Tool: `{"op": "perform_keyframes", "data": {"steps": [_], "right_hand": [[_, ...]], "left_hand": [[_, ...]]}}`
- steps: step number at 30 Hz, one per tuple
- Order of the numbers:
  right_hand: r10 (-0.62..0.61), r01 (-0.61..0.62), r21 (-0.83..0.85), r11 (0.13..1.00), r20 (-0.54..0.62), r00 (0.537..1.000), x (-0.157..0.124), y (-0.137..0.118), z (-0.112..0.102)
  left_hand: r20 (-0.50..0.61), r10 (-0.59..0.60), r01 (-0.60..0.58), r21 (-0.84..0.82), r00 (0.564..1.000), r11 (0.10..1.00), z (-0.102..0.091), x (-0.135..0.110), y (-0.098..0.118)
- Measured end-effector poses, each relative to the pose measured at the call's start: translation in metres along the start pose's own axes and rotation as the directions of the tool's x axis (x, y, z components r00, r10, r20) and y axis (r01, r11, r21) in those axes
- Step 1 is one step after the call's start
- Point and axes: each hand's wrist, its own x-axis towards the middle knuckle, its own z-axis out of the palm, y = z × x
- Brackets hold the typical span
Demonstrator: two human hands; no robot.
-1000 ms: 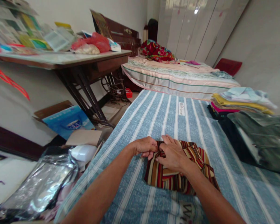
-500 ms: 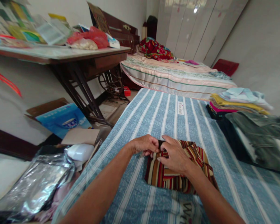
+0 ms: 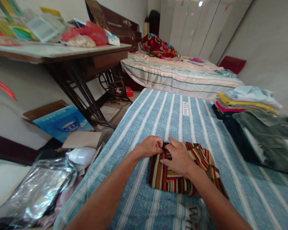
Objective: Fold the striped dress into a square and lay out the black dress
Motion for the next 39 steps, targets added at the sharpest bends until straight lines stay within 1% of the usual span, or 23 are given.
{"op": "perform_keyframes", "data": {"steps": [3,5,8,13,18,20,26,29,31,33,35,37,39], "right_hand": [[-0.02,0.02,0.024,1.0,0.01,1.0,0.001,0.001,-0.001],[-0.033,0.032,0.048,0.998,0.017,0.999,0.001,0.002,-0.004],[-0.035,0.032,0.063,0.997,0.048,0.998,0.002,0.001,-0.008],[-0.026,0.02,0.065,0.998,0.087,0.996,0.004,-0.002,-0.012],[-0.049,0.046,0.127,0.991,0.019,0.999,0.001,0.002,-0.01],[-0.06,0.062,0.156,0.986,-0.015,0.998,0.0,0.005,-0.008],[-0.066,0.083,0.223,0.971,-0.082,0.994,-0.004,0.008,-0.007],[-0.054,0.08,0.232,0.969,-0.114,0.992,-0.004,0.008,-0.006],[-0.041,0.087,0.239,0.967,-0.188,0.981,-0.007,0.007,-0.005],[-0.015,0.099,0.255,0.962,-0.31,0.95,-0.014,0.007,-0.004],[0.03,0.097,0.271,0.958,-0.429,0.903,-0.028,0.009,-0.003],[0.089,0.061,0.274,0.96,-0.502,0.86,-0.047,0.013,0.0],[0.159,-0.024,0.255,0.967,-0.526,0.835,-0.066,0.02,0.007]], "left_hand": [[0.083,-0.081,0.09,-0.1,0.993,0.991,-0.004,-0.005,0.001],[0.146,-0.126,0.144,-0.12,0.981,0.982,-0.009,-0.007,0.0],[0.227,-0.16,0.199,-0.156,0.961,0.968,-0.013,-0.008,-0.005],[0.349,-0.169,0.276,-0.285,0.922,0.918,-0.012,-0.005,-0.013],[0.471,-0.127,0.331,-0.38,0.873,0.864,-0.012,-0.006,-0.014],[0.498,-0.115,0.341,-0.391,0.859,0.855,-0.012,-0.005,-0.014],[0.52,-0.14,0.354,-0.338,0.842,0.872,-0.012,-0.003,-0.018],[0.49,-0.143,0.315,-0.29,0.86,0.904,-0.012,-0.003,-0.013],[0.469,-0.127,0.269,-0.249,0.874,0.931,-0.013,-0.003,-0.008],[0.454,-0.107,0.224,-0.214,0.885,0.951,-0.014,-0.005,-0.002],[0.438,-0.091,0.196,-0.201,0.895,0.96,-0.014,-0.007,0.002],[0.42,-0.092,0.191,-0.2,0.903,0.961,-0.014,-0.008,0.005],[0.402,-0.11,0.203,-0.196,0.909,0.959,-0.013,-0.009,0.005]]}}
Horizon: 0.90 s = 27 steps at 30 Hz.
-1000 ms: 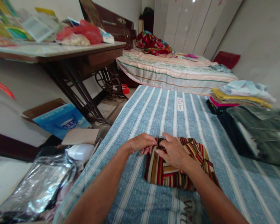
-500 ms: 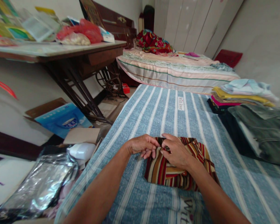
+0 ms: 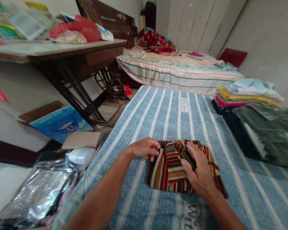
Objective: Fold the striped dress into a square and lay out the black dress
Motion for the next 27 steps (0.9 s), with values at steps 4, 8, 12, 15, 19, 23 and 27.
{"op": "perform_keyframes", "data": {"steps": [4,8,12,15,19,23,27], "right_hand": [[0.082,-0.071,-0.151,0.986,0.069,0.994,-0.028,0.021,0.0],[0.099,-0.076,-0.169,0.983,0.134,0.986,-0.036,0.029,0.005],[0.101,-0.078,-0.154,0.985,0.145,0.984,-0.034,0.026,0.006],[0.102,-0.073,-0.165,0.984,0.174,0.98,-0.033,0.026,0.004],[0.107,-0.072,-0.181,0.981,0.192,0.976,-0.035,0.026,0.004],[0.114,-0.073,-0.198,0.978,0.203,0.973,-0.036,0.026,0.005],[0.119,-0.078,-0.198,0.977,0.206,0.971,-0.036,0.027,0.006]], "left_hand": [[-0.053,-0.033,0.034,0.012,0.998,0.999,0.0,0.003,0.0],[-0.112,-0.077,0.083,0.052,0.991,0.995,-0.002,0.006,0.002],[-0.175,-0.111,0.138,0.148,0.978,0.979,-0.001,0.005,0.013],[-0.236,-0.117,0.187,0.303,0.965,0.935,0.004,0.002,0.025],[-0.32,-0.1,0.242,0.444,0.942,0.863,0.011,0.003,0.033],[-0.342,-0.09,0.262,0.502,0.935,0.824,0.013,0.01,0.031],[-0.308,-0.058,0.172,0.355,0.949,0.919,0.006,0.012,0.024]]}}
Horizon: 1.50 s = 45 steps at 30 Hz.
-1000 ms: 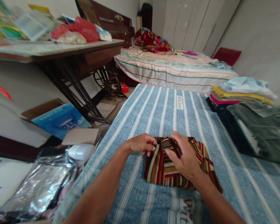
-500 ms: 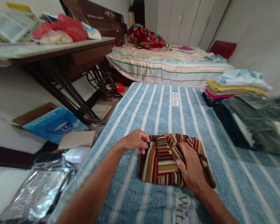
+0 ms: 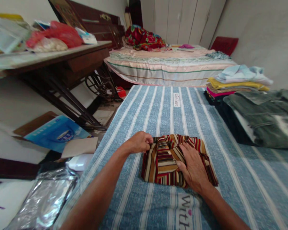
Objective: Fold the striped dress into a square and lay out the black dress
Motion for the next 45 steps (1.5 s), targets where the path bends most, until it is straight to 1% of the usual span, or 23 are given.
{"op": "perform_keyframes", "data": {"steps": [3,5,10,13,15,18,21,28,30,32,35,38,40,42,43,45], "right_hand": [[0.001,-0.001,0.005,1.0,-0.011,1.0,0.001,0.0,0.0],[0.0,0.0,0.009,1.0,-0.017,1.0,0.001,0.0,-0.001],[-0.002,0.002,0.005,1.0,-0.032,0.999,0.002,-0.002,-0.002],[-0.008,0.008,-0.006,1.0,-0.033,0.999,0.002,-0.003,-0.002],[-0.009,0.009,-0.013,1.0,-0.036,0.999,0.002,-0.003,-0.001],[-0.005,0.005,-0.02,1.0,-0.035,0.999,0.002,-0.002,-0.001],[-0.002,0.002,-0.016,1.0,-0.03,1.0,0.003,0.0,0.0],[0.0,0.0,0.009,1.0,-0.061,0.998,0.002,0.0,0.001],[0.003,-0.002,0.011,1.0,-0.071,0.997,0.002,-0.001,0.001],[0.003,-0.002,0.011,1.0,-0.079,0.997,0.002,-0.001,0.001],[-0.002,0.003,0.006,1.0,-0.081,0.997,0.003,0.0,0.001],[-0.006,0.006,0.001,1.0,-0.077,0.997,0.003,0.0,0.001],[-0.015,0.015,0.0,1.0,-0.08,0.997,0.003,0.001,0.0],[-0.025,0.026,0.002,1.0,-0.088,0.996,0.003,0.001,0.0],[-0.028,0.028,0.005,1.0,-0.091,0.995,0.003,0.001,0.001],[-0.022,0.023,0.011,1.0,-0.089,0.996,0.002,0.001,0.001]], "left_hand": [[0.022,0.002,0.002,-0.213,1.0,0.977,-0.004,-0.004,-0.006],[0.024,-0.012,0.018,-0.272,1.0,0.962,-0.004,-0.01,-0.007],[-0.001,-0.075,0.073,-0.251,0.997,0.965,0.0,-0.016,-0.007],[-0.051,-0.058,0.042,-0.273,0.997,0.961,0.005,-0.012,-0.01],[-0.111,-0.025,-0.013,-0.326,0.993,0.945,0.01,-0.009,-0.013],[-0.236,-0.005,-0.088,-0.38,0.972,0.921,0.018,-0.006,-0.018],[-0.317,-0.038,-0.091,-0.383,0.948,0.919,0.025,-0.007,-0.023],[-0.333,-0.104,-0.049,-0.42,0.937,0.906,0.028,-0.008,-0.027],[-0.323,-0.123,-0.025,-0.417,0.938,0.909,0.027,-0.008,-0.028],[-0.289,-0.117,-0.003,-0.384,0.95,0.923,0.024,-0.007,-0.028],[-0.215,-0.033,-0.026,-0.266,0.976,0.964,0.016,-0.006,-0.025],[-0.114,0.053,-0.073,-0.183,0.992,0.98,0.008,-0.005,-0.017],[-0.027,0.084,-0.087,-0.156,0.996,0.984,0.006,-0.003,-0.012],[0.039,0.106,-0.102,-0.093,0.994,0.99,0.005,0.001,-0.008],[0.053,0.109,-0.107,-0.046,0.993,0.993,0.006,0.003,-0.007],[0.032,0.112,-0.113,0.044,0.993,0.993,0.008,0.008,-0.007]]}}
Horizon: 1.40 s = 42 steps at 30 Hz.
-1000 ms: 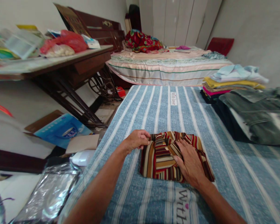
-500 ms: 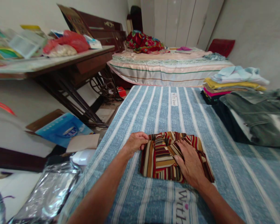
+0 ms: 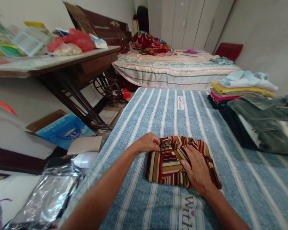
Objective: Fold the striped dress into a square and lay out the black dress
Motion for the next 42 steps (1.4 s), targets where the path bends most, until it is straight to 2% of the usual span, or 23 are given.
{"op": "perform_keyframes", "data": {"steps": [5,8,13,16,19,22,25,33,37,42], "right_hand": [[0.018,-0.018,0.01,1.0,0.006,1.0,0.001,-0.002,0.0],[0.014,-0.014,0.014,1.0,-0.021,1.0,0.004,-0.007,-0.002],[0.004,0.006,0.052,0.999,-0.193,0.981,0.007,-0.005,-0.018],[0.099,-0.097,0.021,0.995,-0.28,0.955,0.008,0.017,-0.035],[0.219,-0.227,-0.025,0.974,-0.186,0.958,0.007,0.046,-0.05],[0.261,-0.261,0.012,0.965,-0.009,0.965,0.005,0.065,-0.057],[0.264,-0.275,0.113,0.955,0.102,0.959,0.006,0.071,-0.057],[0.361,-0.378,0.379,0.845,0.117,0.925,0.012,0.06,-0.063],[0.359,-0.387,0.336,0.859,0.143,0.922,0.014,0.06,-0.071],[0.341,-0.41,0.352,0.841,0.244,0.908,0.018,0.076,-0.076]], "left_hand": [[-0.15,0.043,-0.038,0.036,0.988,0.999,0.007,0.006,-0.005],[-0.247,0.033,-0.017,0.069,0.968,0.997,0.012,0.006,-0.006],[-0.33,0.069,-0.033,0.115,0.941,0.993,0.017,-0.002,-0.003],[-0.35,0.026,-0.006,0.06,0.936,0.998,0.016,-0.006,-0.005],[-0.361,-0.005,0.012,0.018,0.933,1.0,0.016,-0.006,-0.009],[-0.385,0.006,0.006,0.031,0.923,1.0,0.018,-0.005,-0.01],[-0.408,0.028,0.002,0.072,0.912,0.997,0.019,-0.005,-0.008],[-0.436,0.075,-0.004,0.162,0.897,0.987,0.022,-0.007,-0.009],[-0.432,0.077,0.008,0.191,0.898,0.982,0.024,-0.006,-0.011],[-0.448,0.101,0.018,0.253,0.888,0.967,0.025,-0.007,-0.013]]}}
